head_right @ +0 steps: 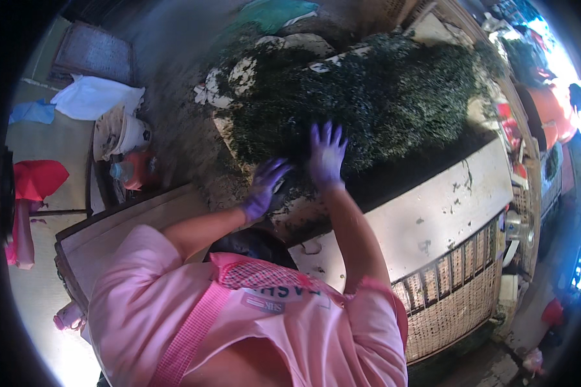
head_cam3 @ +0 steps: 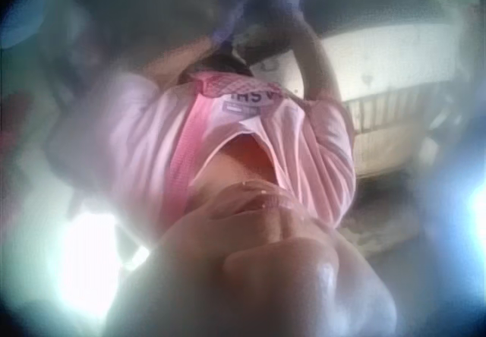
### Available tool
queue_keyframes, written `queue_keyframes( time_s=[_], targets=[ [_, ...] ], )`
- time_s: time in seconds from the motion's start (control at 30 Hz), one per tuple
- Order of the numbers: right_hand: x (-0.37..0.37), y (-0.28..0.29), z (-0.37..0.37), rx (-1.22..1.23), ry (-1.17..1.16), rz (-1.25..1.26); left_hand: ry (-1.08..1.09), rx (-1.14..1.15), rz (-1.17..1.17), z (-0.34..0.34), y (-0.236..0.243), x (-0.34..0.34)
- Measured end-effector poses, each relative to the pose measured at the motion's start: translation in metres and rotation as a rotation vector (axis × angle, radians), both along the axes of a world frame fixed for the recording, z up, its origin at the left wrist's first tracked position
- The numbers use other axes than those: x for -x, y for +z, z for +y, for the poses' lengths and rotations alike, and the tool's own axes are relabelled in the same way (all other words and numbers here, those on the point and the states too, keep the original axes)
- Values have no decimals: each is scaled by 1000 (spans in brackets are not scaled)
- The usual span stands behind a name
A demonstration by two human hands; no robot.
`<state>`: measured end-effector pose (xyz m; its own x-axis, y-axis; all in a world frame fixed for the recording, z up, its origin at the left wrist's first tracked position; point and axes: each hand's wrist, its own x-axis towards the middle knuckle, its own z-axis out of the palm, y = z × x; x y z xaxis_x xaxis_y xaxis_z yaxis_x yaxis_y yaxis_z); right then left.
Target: The person repeatedly picks up handfuls of dried green seaweed from a large pile, places them onto a rectangular woven tray, and spreads them out evenly. The person continues this process of transferring and arranging the seaweed across the tray's surface.
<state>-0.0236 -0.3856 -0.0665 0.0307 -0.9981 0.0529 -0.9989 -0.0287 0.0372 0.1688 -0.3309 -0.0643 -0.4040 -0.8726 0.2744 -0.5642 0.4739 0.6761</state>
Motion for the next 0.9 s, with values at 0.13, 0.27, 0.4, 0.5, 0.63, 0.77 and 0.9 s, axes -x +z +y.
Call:
queue_keyframes(
  time_s=[0.13,0.27,0.4,0.5,0.63,0.77,0.9],
  targets=[
    [12,-8,-97,-200,-358,-160,377,31,-218,-14,-30,-64],
    [34,8,-83,-147,-467,-792,474,-179,-184,-91,-61,-80],
    [62,59,-73,158,-240,-1228,318,-531,19,-110,-109,-62],
    [59,138,-63,145,-130,-521,156,-747,433,-121,-137,-90],
    [52,281,-35,404,80,-396,-149,-794,819,-149,67,-33],
    [28,408,-30,245,47,-119,-470,-784,927,-181,250,45],
    [41,430,-42,438,97,-433,-868,-1001,767,-185,219,93]
  ],
)
